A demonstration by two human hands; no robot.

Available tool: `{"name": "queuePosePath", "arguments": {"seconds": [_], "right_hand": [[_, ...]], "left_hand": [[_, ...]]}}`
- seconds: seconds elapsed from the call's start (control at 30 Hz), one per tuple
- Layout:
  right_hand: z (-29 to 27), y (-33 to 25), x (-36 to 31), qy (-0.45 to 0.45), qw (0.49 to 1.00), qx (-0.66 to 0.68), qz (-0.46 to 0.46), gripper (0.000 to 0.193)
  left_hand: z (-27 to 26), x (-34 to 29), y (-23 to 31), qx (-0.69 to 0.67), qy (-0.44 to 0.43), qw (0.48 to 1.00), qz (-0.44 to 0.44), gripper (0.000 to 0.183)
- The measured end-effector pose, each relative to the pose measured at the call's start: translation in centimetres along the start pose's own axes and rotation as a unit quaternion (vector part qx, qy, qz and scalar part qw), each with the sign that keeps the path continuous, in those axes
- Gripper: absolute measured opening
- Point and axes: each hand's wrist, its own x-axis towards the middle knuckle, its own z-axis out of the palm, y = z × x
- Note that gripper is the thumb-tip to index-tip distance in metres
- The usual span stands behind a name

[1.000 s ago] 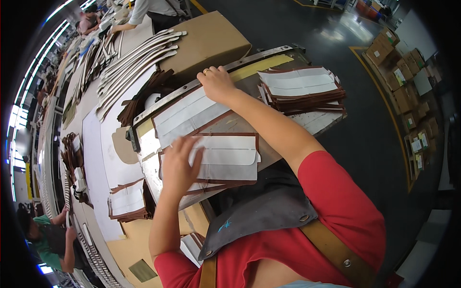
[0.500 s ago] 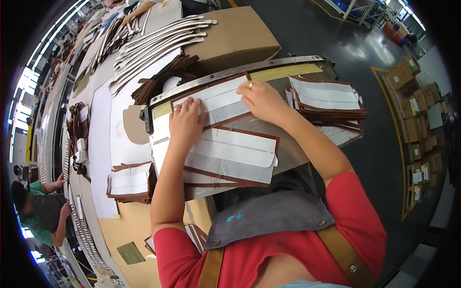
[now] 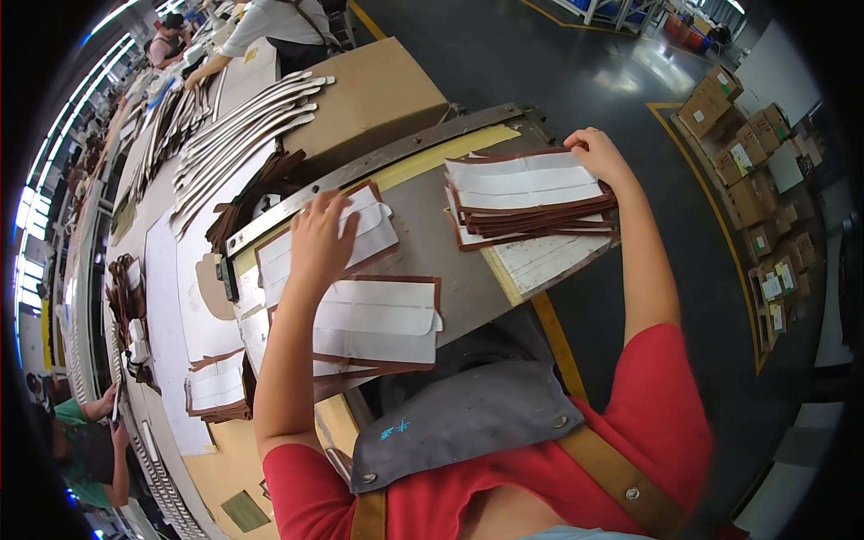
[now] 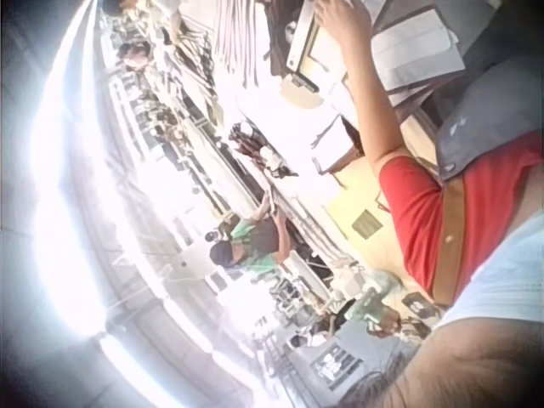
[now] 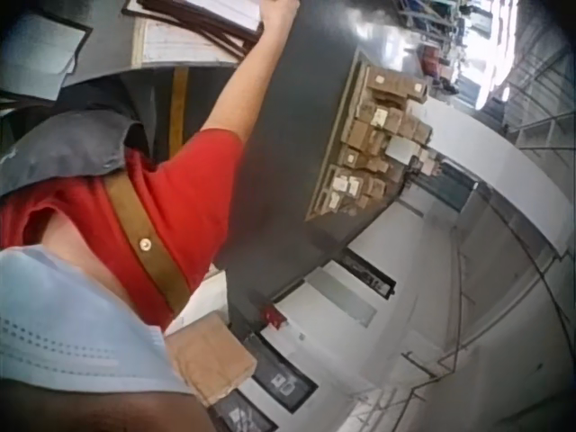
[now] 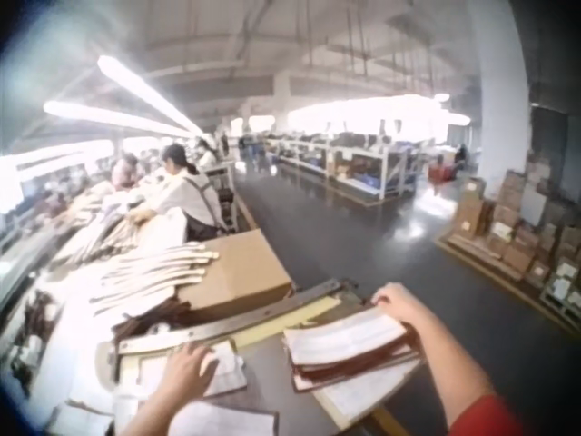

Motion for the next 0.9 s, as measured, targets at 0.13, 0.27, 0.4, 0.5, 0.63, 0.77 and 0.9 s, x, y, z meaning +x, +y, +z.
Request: {"name": "queuePosePath", "arguments": {"seconds": [0.13, 0.27, 0.4, 0.5, 0.63, 0.77, 0.9], "right_hand": [[-1.2, -1.7, -1.7, 0.041, 0.991, 0.13, -0.019, 0.015], [-2.0, -4.0, -3.2, 0.065, 0.944, 0.316, -0.063, 0.014], [-2.2, -5.2, -4.2, 0.077, 0.907, 0.405, -0.084, 0.017], [-2.6, -4.9, -4.8, 0.078, 0.903, 0.421, -0.046, 0.019], [-2.6, -4.0, -5.0, 0.118, 0.885, 0.451, -0.014, 0.016], [-3.1, -5.4, -5.4, 0.138, 0.91, 0.392, 0.002, 0.011], [-3.4, -6.7, -5.9, 0.171, 0.918, 0.357, -0.037, 0.011]], "left_hand": [[1.4, 4.4, 6.1, -0.047, 0.002, 0.993, 0.108, 0.021], [4.0, 9.5, 14.2, -0.224, -0.012, 0.955, 0.193, 0.025], [7.1, 13.3, 20.3, -0.428, -0.091, 0.889, 0.131, 0.024], [8.3, 14.8, 21.3, -0.504, -0.14, 0.85, 0.069, 0.02], [7.1, 14.8, 21.7, -0.556, -0.188, 0.808, 0.043, 0.015], [5.9, 15.2, 21.3, -0.622, -0.213, 0.754, 0.012, 0.013], [4.4, 15.3, 21.0, -0.617, -0.251, 0.746, 0.001, 0.013]]}}
